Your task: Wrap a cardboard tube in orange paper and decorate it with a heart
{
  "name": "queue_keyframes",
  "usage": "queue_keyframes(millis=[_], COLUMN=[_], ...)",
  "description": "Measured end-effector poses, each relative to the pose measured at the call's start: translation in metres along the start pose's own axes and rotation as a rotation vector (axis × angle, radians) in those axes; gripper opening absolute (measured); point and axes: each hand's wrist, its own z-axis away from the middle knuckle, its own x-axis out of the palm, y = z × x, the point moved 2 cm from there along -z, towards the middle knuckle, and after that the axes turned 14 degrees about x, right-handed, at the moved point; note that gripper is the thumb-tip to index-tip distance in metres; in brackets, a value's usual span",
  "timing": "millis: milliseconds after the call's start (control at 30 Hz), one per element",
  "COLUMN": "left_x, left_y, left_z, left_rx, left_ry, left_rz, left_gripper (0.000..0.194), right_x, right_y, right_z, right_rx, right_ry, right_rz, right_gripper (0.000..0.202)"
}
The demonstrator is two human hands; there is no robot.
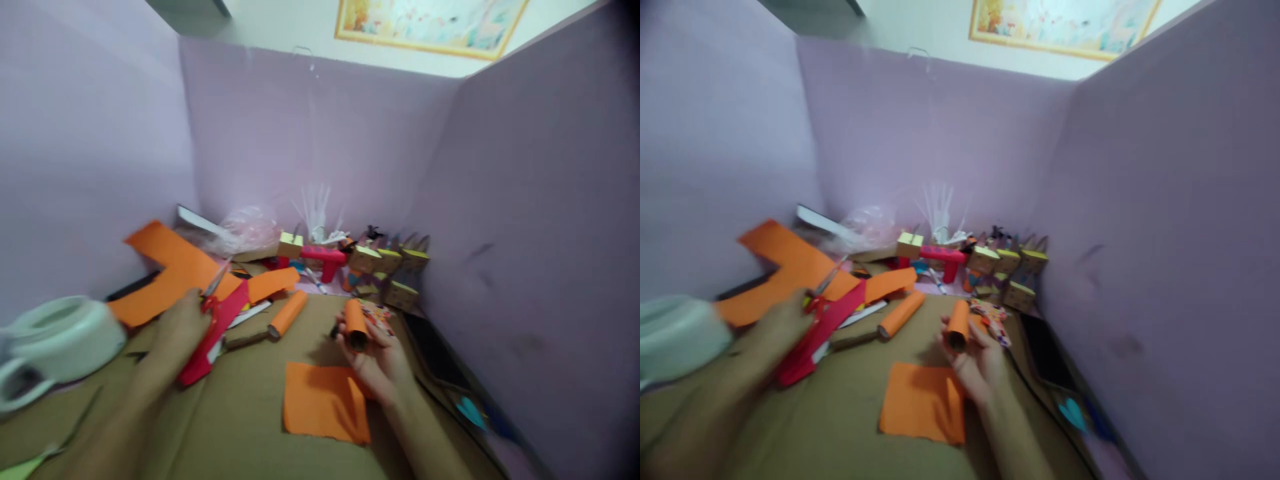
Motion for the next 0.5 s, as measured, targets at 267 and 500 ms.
queue_keyframes(millis=[267, 500], left_x=[0.002, 0.009], left_y=[-0.037, -0.054], left_z=[-0.004, -0.019], left_rx=[-0.229, -0.329], left_ry=[0.027, 0.036], left_rz=[-0.076, -0.039], left_gripper=[0.035, 0.050], right_x=[-0.009, -0.003], right_y=[0.002, 0.003], right_z=[-0.006, -0.004], right_rx=[0.028, 0.000], right_ry=[0.119, 0.110], right_rz=[-0.044, 0.005], right_gripper=[0.022, 0.023])
